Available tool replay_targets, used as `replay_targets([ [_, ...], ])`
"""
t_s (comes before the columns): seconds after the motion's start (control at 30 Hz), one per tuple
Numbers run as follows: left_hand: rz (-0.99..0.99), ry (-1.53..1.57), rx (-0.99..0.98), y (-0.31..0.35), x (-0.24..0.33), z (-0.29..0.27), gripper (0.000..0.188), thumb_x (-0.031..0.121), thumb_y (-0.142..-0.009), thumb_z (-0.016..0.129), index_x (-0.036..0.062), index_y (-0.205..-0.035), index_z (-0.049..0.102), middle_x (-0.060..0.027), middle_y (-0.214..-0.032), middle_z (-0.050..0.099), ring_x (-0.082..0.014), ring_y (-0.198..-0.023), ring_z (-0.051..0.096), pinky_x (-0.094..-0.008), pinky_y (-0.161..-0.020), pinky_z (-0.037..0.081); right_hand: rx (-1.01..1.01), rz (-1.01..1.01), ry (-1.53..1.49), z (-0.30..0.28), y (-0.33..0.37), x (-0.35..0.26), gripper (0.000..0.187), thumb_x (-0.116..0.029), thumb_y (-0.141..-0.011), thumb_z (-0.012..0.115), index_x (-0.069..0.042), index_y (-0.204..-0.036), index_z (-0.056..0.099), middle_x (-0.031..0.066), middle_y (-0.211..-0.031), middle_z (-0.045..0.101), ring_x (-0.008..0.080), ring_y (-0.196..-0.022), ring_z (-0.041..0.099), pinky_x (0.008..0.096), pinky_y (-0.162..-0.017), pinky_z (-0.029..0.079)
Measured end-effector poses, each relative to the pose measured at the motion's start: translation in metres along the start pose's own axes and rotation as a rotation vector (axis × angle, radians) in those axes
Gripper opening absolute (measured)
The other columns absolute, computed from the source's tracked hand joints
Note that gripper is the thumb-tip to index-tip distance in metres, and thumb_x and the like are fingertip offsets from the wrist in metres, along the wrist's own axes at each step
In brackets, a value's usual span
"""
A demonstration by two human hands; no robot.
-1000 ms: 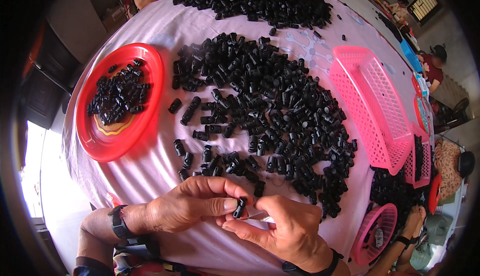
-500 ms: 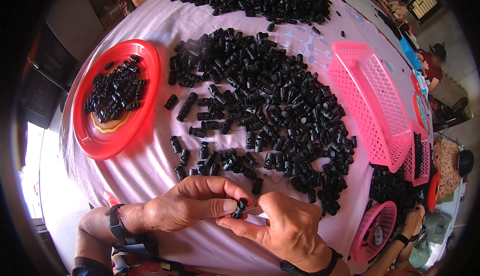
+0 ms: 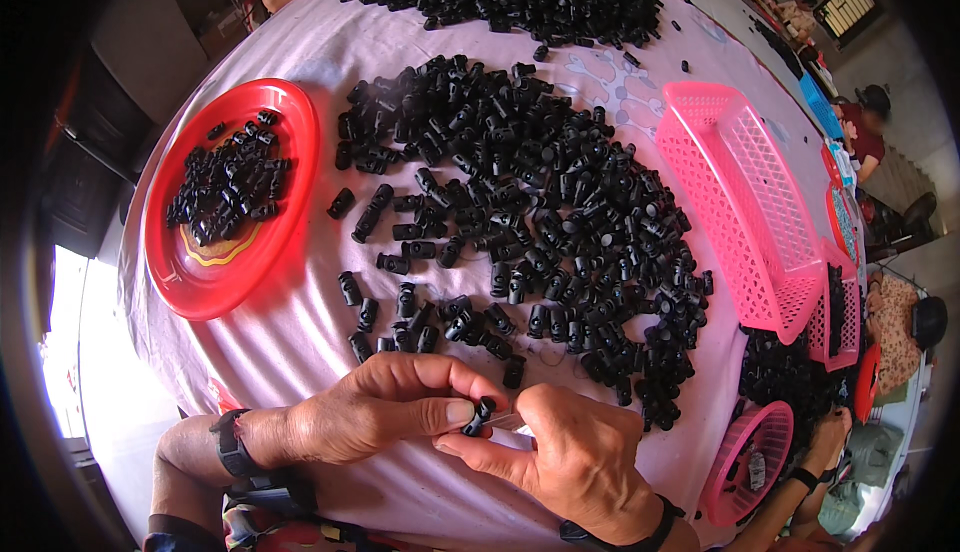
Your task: Manually assemble small black plastic components by hand.
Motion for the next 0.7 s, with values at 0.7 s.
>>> replay_targets([
  [0.7, 0.032, -0.029, -0.039, -0.0017, -0.0014, -0.0009, 0.021, 0.007, -0.097, 0.052, 0.0031, -0.116, 0.057, 0.0033, -0.097, 0.059, -0.0017, -0.081, 0.048, -0.0175, -0.071, 0.040, 0.056, -0.078, -0.002, 0.0019, -0.0015, -0.0020, 0.053, -0.048, -0.069, 0.080, -0.012, -0.060, 0.043, -0.0002, -0.050, 0.045, 0.0157, -0.040, 0.051, 0.0292, -0.039, 0.042],
])
Point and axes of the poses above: each hand's wrist, its own y-axis away from the middle knuckle, its own z-axis out of the palm, x = y × z, the point moved 4 cm from there along -y, towards the middle knuckle
